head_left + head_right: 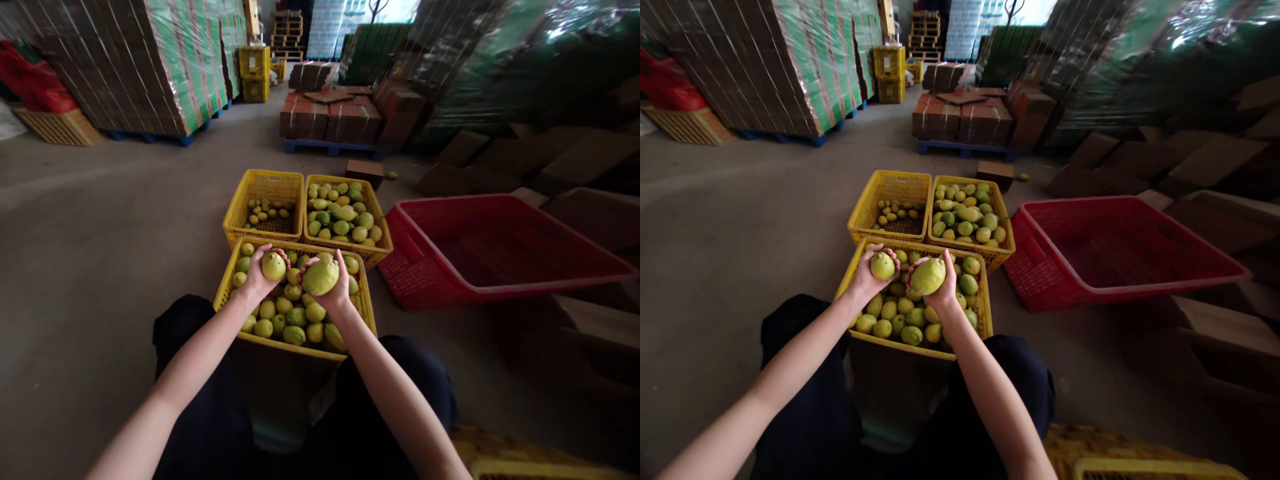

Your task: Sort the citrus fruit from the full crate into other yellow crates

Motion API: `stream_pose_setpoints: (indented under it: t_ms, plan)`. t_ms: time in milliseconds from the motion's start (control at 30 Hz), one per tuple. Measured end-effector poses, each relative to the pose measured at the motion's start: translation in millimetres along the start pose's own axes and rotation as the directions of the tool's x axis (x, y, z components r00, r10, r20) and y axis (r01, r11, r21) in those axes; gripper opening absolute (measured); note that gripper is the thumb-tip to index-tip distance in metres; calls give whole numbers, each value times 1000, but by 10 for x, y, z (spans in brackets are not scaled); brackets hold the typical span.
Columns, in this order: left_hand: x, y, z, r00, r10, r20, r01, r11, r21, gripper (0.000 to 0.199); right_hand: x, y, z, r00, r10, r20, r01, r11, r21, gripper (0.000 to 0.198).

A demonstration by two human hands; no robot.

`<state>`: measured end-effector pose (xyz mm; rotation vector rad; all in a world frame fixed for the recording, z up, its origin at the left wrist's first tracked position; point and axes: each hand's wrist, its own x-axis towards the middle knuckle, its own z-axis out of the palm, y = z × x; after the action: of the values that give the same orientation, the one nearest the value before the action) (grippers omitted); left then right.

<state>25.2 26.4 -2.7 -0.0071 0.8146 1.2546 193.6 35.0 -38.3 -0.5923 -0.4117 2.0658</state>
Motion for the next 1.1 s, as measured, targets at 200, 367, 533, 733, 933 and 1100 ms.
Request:
stream_pose_setpoints:
  t_ms: [200,367,533,733,933,1100]
  plan:
    - [-44,-35,43,998,33,57,-37,996,82,29,18,0,-26,997,62,52,-56,991,-120,56]
    - [-31,-59,40,996,50,79,-58,992,108,34,15,52,2,998,45,35,-40,989,-144,46]
    - [66,-72,-46,997,-68,-30,69,997,18,21,22,63,49,991,-5,-131,6,1000,7,39]
    - [198,-89,-161,989,-74,-127,71,997,-31,28,36,33,23,961,7,-275,42,985,170,32]
    - [327,-97,-223,996,-52,-78,51,999,-16,26,33,-43,10,952,-58,-300,119,975,189,31]
    - [369,-232,-462,954,-262,-146,288,937,196,26,-17,-143,50,899,-65,-434,158,971,181,23]
